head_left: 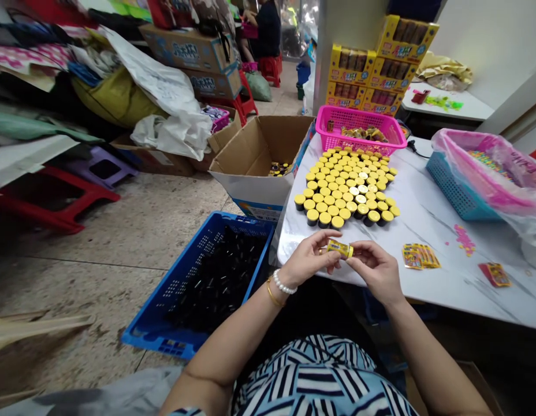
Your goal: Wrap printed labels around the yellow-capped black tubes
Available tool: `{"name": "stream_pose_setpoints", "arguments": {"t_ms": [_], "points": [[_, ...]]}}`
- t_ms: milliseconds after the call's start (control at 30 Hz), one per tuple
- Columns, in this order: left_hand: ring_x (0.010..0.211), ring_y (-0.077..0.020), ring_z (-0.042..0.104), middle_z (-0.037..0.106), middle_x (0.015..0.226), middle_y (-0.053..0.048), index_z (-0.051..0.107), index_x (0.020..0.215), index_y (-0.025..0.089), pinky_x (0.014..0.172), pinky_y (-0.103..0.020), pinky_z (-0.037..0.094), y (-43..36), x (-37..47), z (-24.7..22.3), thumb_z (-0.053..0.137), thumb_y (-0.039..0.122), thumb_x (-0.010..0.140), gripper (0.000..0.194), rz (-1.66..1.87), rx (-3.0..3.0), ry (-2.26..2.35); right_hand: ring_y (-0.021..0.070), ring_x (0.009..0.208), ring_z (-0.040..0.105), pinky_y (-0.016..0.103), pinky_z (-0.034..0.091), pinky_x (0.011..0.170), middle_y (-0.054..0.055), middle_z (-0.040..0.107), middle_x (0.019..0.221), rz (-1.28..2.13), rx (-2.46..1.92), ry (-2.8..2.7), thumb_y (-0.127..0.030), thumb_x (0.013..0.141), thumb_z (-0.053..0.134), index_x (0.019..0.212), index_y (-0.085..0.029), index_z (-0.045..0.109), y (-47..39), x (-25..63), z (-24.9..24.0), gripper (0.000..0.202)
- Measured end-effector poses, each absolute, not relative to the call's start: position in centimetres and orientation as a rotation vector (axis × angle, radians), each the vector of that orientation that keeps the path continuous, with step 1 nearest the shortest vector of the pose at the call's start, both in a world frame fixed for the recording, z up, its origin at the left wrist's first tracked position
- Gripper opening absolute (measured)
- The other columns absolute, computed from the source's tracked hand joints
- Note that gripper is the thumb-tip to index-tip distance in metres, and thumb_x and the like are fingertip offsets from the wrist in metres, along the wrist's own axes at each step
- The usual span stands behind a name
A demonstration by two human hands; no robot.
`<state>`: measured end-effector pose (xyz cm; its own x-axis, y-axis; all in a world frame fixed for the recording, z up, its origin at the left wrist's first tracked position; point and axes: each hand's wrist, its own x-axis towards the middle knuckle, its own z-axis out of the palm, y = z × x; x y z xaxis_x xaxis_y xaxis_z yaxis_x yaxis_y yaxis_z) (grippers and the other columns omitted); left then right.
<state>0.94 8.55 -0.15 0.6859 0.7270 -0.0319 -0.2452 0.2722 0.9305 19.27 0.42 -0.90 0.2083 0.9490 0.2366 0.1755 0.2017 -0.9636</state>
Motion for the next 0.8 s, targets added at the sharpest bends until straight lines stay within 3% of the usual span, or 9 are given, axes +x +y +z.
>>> {"name": "stream_pose_setpoints", "arguments": {"t_ms": [233,300,433,567,667,733,800], "points": [[0.066,-0.0132,0.066,0.072,0.084,-0.007,0.07,0.111,0.011,0.06,-0.024,0.053,8.8,1.2,-0.7,0.083,0.042,0.08,0.045,0.666,1.037,0.527,0.0238,0.107,0.071,0.043,0.061,0.096,0.007,0.075,0.114,0.167,-1.161,-1.825,-0.011,0.085,0.075,0.124,-0.031,0.073,0.2,20.6,0.0,0.044],[0.069,-0.0126,0.066,0.074,0.088,-0.007,0.071,0.108,0.012,0.067,-0.025,0.053,8.8,1.5,-0.7,0.084,0.038,0.08,0.041,0.752,1.122,0.523,0.0236,0.102,0.073,0.042,0.063,0.094,0.007,0.076,0.111,0.236,-1.205,-1.733,-0.014,0.085,0.077,0.121,-0.029,0.074,0.4,20.3,-0.5,0.04],[0.092,-0.017,0.069,0.075,0.103,-0.01,0.074,0.106,0.013,0.085,-0.028,0.054,8.8,1.9,-0.3,0.083,0.033,0.082,0.032,0.869,1.294,0.536,0.0219,0.091,0.075,0.039,0.066,0.085,0.007,0.077,0.101,0.748,-1.325,-1.278,-0.029,0.087,0.078,0.11,-0.023,0.076,0.9,19.4,-1.4,0.023],[0.071,-0.013,0.067,0.072,0.094,-0.008,0.067,0.122,0.014,0.065,-0.025,0.054,9.3,1.7,-0.5,0.083,0.041,0.08,0.053,0.761,1.126,0.56,0.0188,0.088,0.074,0.037,0.065,0.087,0.006,0.076,0.104,0.935,-1.294,-1.199,-0.031,0.087,0.079,0.117,-0.024,0.074,1.2,19.7,-0.8,0.031],[0.054,-0.0091,0.06,0.066,0.072,-0.003,0.069,0.105,0.009,0.05,-0.02,0.047,9.7,1.7,-1.1,0.08,0.051,0.082,0.048,0.646,1.022,0.569,0.0178,0.091,0.072,0.037,0.065,0.087,0.006,0.07,0.113,0.925,-1.229,-1.326,-0.028,0.087,0.079,0.124,-0.028,0.073,1.5,20.4,-0.1,0.038],[0.046,-0.0068,0.055,0.063,0.066,-0.001,0.068,0.097,0.01,0.042,-0.016,0.039,9.9,1.9,-1.3,0.078,0.054,0.082,0.048,0.598,0.971,0.566,0.0194,0.098,0.071,0.036,0.065,0.085,0.006,0.068,0.113,0.897,-1.18,-1.403,-0.026,0.085,0.08,0.115,-0.028,0.078,1.9,20.5,0.2,0.03],[0.04,-0.0046,0.049,0.064,0.068,0.0,0.066,0.103,0.011,0.036,-0.015,0.03,10.0,2.3,-1.3,0.077,0.058,0.081,0.053,0.589,0.893,0.525,0.0196,0.095,0.071,0.034,0.067,0.077,0.005,0.067,0.106,0.851,-1.12,-1.384,-0.023,0.084,0.081,0.102,-0.027,0.081,2.3,20.3,0.3,0.018]]}}
